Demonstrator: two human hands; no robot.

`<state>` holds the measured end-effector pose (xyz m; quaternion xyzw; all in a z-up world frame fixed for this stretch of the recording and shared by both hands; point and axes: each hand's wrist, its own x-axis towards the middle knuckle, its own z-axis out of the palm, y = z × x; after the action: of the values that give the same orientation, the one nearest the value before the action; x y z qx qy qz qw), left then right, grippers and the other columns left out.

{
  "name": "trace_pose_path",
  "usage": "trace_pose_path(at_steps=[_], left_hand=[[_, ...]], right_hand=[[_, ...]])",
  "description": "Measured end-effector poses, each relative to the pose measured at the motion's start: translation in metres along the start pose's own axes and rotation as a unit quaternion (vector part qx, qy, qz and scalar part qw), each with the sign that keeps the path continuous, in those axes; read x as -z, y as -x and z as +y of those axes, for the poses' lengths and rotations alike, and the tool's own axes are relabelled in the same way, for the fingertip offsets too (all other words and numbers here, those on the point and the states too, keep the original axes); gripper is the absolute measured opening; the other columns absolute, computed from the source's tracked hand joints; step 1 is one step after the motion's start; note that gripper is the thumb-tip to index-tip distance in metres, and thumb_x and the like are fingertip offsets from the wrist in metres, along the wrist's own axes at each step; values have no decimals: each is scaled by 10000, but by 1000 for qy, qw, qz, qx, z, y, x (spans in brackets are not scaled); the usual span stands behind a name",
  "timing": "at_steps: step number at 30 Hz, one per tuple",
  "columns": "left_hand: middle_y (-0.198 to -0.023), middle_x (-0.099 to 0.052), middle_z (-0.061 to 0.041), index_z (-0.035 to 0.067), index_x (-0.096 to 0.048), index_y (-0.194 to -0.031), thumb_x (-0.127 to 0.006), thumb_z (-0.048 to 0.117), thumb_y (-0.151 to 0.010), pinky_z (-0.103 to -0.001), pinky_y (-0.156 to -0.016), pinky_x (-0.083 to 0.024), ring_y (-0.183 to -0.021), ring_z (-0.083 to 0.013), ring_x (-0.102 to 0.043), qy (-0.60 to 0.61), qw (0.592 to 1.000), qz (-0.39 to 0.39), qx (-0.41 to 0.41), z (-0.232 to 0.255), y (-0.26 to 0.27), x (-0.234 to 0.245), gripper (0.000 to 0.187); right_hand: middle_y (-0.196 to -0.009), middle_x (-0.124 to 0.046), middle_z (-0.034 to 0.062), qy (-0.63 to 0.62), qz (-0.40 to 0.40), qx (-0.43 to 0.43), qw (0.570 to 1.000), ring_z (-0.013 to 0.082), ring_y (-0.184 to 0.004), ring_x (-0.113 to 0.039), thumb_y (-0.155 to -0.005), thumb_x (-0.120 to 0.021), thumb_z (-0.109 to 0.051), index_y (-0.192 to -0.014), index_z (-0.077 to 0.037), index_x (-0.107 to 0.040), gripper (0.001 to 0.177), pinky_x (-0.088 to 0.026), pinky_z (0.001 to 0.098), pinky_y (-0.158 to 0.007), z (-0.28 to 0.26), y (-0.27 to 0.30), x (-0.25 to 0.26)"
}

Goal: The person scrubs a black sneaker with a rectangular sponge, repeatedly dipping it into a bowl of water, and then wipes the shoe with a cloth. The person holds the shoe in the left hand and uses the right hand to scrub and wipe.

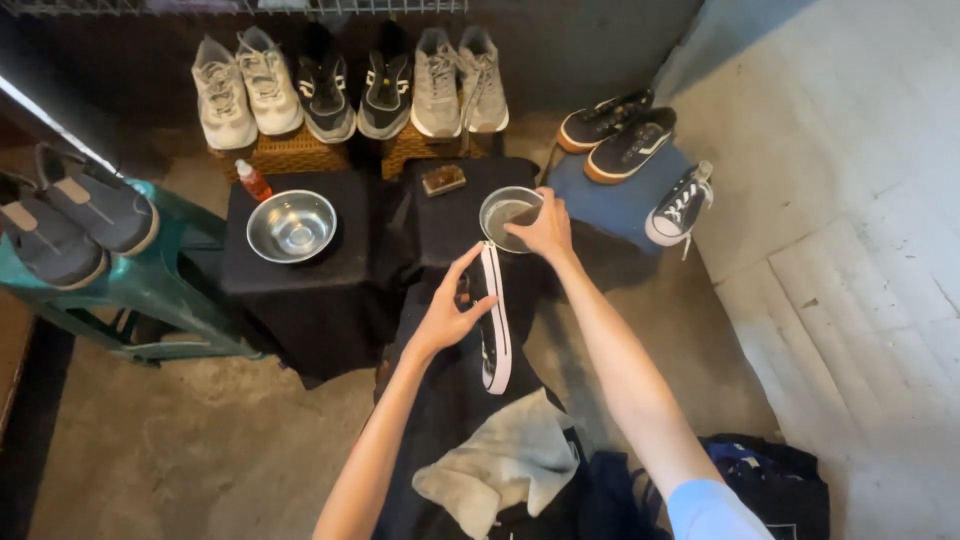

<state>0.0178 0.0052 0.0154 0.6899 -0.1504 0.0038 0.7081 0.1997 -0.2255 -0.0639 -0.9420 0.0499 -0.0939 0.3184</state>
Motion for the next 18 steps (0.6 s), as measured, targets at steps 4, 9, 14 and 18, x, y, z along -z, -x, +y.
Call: trace_pose_path(at_steps=[4,9,14,18], left_hand=[[-1535,-471,-163,238,-413,-1580,-794,83,-869,-420,-957,-566,-1191,-303,-614,-12,1000,0,15,-6,6,-3,822],[-1584,-446,-123,225,-426,-1575,-812,111,-862,-399,-970,-550,-1312,-293,-548,-9,1000,0,-30,-12,-1,1,819],[-1572,-462,-115,238,-406,-1588,-827,97,-840,-409,-990,-550,-1320,-294,-551,-17,999,-5,-30,-7,-6,4,870],[-1564,-449,-138,274,-374,-1600,-805,45,-838,-389,-989,-569,-1225,-314,-630,-2,1000,-14,22,2,-3,3,904]], right_hand=[[-1323,-483,236,-70,108,30,991,455,-1297,-540,-739,-925,-336,-1419,-123,-398,887,-435,549,-1106,-21,15,15],[-1304,-496,271,-54,115,38,991,489,-1273,-541,-727,-913,-311,-1425,-98,-407,888,-443,577,-1086,-38,23,18],[-1321,-511,227,-34,63,27,997,460,-1271,-567,-682,-950,-363,-1400,-163,-437,904,-466,554,-1077,-26,17,25],[-1296,-550,169,-9,8,33,999,403,-1261,-589,-604,-975,-426,-1352,-219,-472,925,-475,504,-1079,-4,14,27]])
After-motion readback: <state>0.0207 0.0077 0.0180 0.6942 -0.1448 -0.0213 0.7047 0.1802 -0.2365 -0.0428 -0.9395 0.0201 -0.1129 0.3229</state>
